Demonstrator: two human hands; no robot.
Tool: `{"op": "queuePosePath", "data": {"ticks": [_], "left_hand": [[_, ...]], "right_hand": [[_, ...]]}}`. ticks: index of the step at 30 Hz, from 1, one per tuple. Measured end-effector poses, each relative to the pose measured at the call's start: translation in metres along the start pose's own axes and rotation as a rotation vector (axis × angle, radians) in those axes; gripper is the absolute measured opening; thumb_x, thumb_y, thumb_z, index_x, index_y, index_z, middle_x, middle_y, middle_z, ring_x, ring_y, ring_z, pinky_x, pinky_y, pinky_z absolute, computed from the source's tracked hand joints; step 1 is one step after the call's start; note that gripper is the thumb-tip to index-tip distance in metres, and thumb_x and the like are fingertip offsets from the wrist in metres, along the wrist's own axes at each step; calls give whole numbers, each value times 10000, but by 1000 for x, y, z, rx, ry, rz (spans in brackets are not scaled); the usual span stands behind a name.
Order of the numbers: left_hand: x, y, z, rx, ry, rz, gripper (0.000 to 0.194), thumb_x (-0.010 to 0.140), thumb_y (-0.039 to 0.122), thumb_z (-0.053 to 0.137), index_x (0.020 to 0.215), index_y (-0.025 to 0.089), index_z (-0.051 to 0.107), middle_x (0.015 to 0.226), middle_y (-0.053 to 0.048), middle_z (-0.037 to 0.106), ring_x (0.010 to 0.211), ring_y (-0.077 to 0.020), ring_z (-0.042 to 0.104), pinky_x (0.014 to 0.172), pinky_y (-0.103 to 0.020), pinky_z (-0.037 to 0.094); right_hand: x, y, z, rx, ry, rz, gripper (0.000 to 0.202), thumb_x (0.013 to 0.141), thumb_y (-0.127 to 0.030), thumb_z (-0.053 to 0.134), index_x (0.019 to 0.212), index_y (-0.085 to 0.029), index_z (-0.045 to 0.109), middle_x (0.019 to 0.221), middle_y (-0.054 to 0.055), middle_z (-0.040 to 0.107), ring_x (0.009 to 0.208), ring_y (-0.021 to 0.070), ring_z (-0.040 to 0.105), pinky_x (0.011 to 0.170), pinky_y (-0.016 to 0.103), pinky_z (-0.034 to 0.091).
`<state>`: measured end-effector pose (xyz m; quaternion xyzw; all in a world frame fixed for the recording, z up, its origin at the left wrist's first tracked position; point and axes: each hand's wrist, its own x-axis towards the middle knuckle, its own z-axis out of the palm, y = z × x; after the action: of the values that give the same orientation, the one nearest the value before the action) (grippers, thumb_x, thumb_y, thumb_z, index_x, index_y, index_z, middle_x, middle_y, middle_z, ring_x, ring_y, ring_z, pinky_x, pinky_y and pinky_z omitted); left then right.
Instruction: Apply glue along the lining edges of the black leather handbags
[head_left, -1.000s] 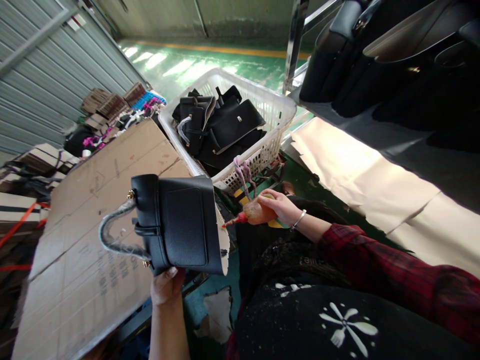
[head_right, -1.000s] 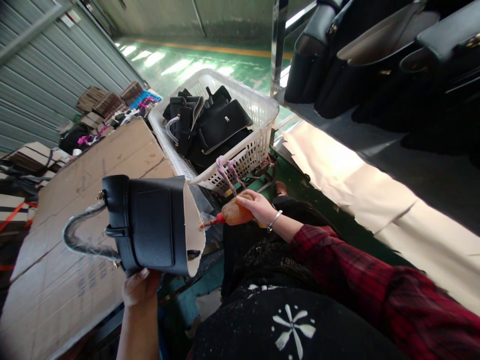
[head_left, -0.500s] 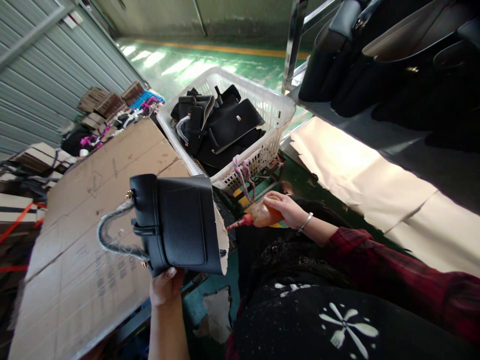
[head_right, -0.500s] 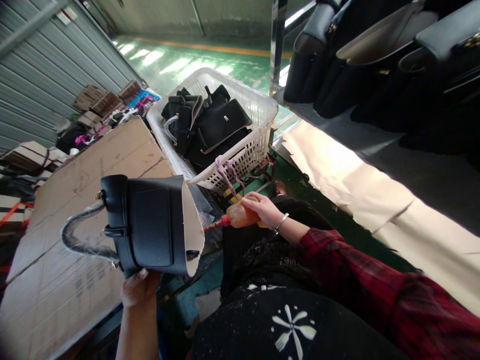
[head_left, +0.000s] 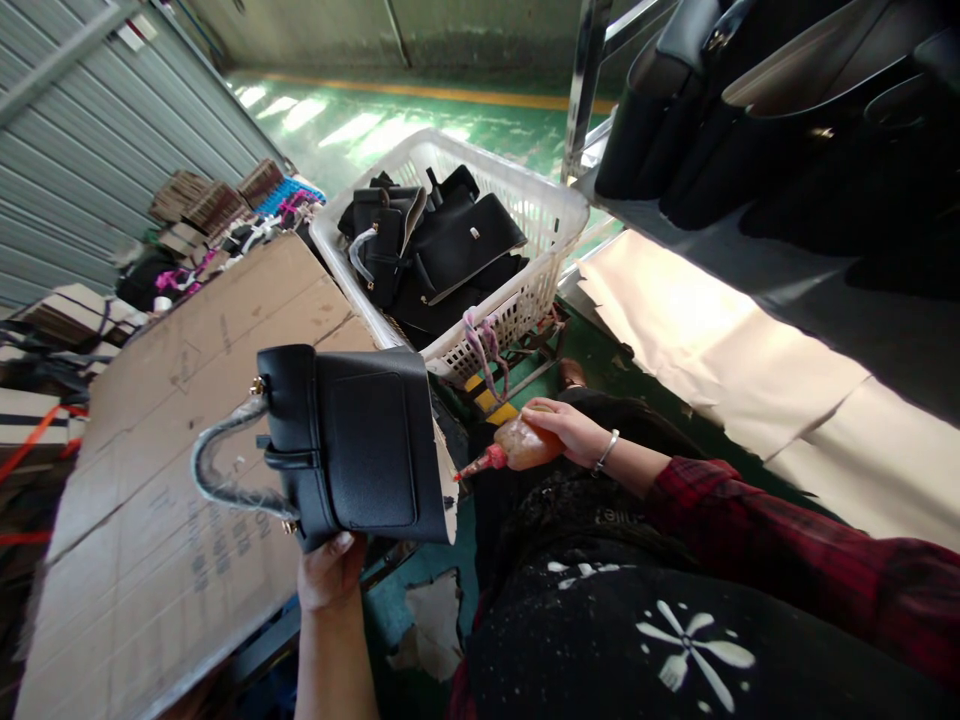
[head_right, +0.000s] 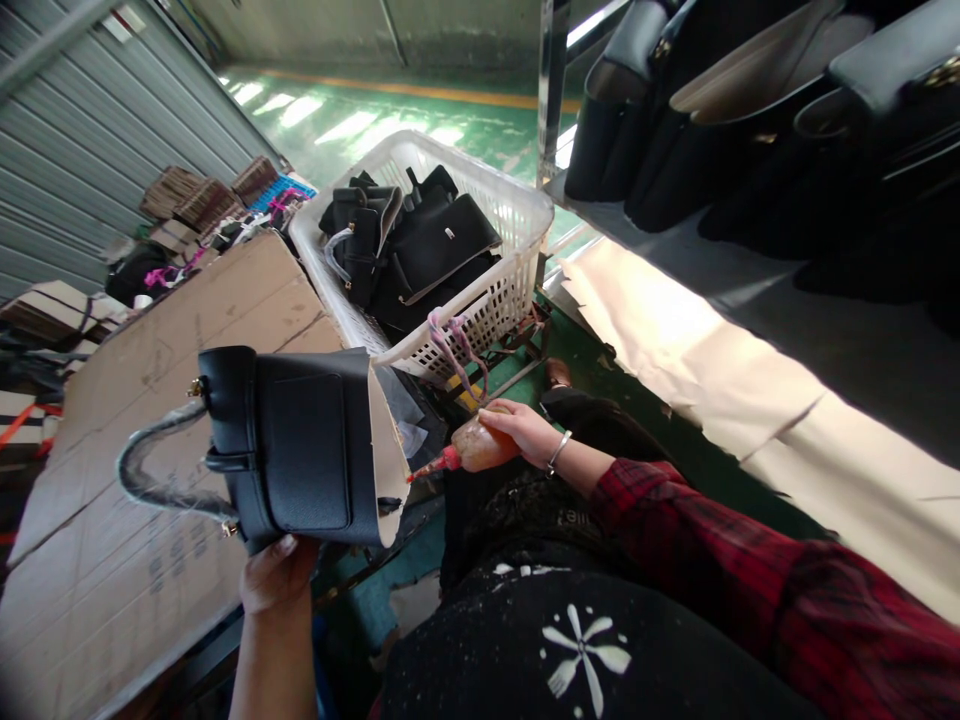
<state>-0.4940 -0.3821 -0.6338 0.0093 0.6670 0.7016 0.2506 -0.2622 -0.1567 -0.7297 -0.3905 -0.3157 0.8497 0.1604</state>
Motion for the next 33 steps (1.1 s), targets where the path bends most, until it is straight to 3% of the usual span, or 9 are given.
{"op": "queuePosePath", "data": {"ticks": [6, 11, 18, 24, 33], "left_hand": [[-1, -2, -5, 33, -72, 24, 497, 289, 323, 913, 754, 286, 742, 952, -40, 750, 1187, -369, 563, 1062, -583, 394], [0, -4, -4, 15, -78, 34, 516, 290, 314, 906, 778, 272, 743, 1011, -52, 747, 1216, -386, 542, 1081, -589, 370], [0, -5, -5, 7, -90, 49, 546, 315, 291, 901, 835, 271, 735, 1034, -51, 738, 1279, -367, 493, 1107, -571, 345], [0, -5, -5, 18, -74, 51, 646, 295, 269, 897, 921, 276, 736, 969, -33, 740, 1265, -339, 497, 1082, -507, 387], [-1, -3, -2, 15, -122, 79, 625, 341, 263, 894, 941, 277, 719, 987, -44, 725, 1221, -345, 529, 1078, -547, 375]], "right_hand": [[-17, 3, 2, 24, -37, 68, 490, 501, -527, 878, 727, -180, 618, 677, -9, 634, 636, 151, 585, 613, 282, 441], [-26, 7, 5, 36, -67, 107, 493, 519, -534, 870, 750, -181, 616, 696, -7, 629, 654, 162, 600, 616, 284, 449], [-22, 3, 4, 12, 29, -7, 512, 482, -560, 866, 713, -181, 610, 646, -22, 604, 615, 141, 554, 597, 276, 413], [-27, 1, 1, -33, -30, 18, 470, 508, -518, 867, 718, -184, 611, 649, -18, 613, 608, 145, 558, 592, 277, 414], [-18, 4, 3, -14, 50, -59, 484, 507, -554, 853, 729, -193, 620, 655, -13, 605, 621, 152, 553, 586, 280, 413]]}}
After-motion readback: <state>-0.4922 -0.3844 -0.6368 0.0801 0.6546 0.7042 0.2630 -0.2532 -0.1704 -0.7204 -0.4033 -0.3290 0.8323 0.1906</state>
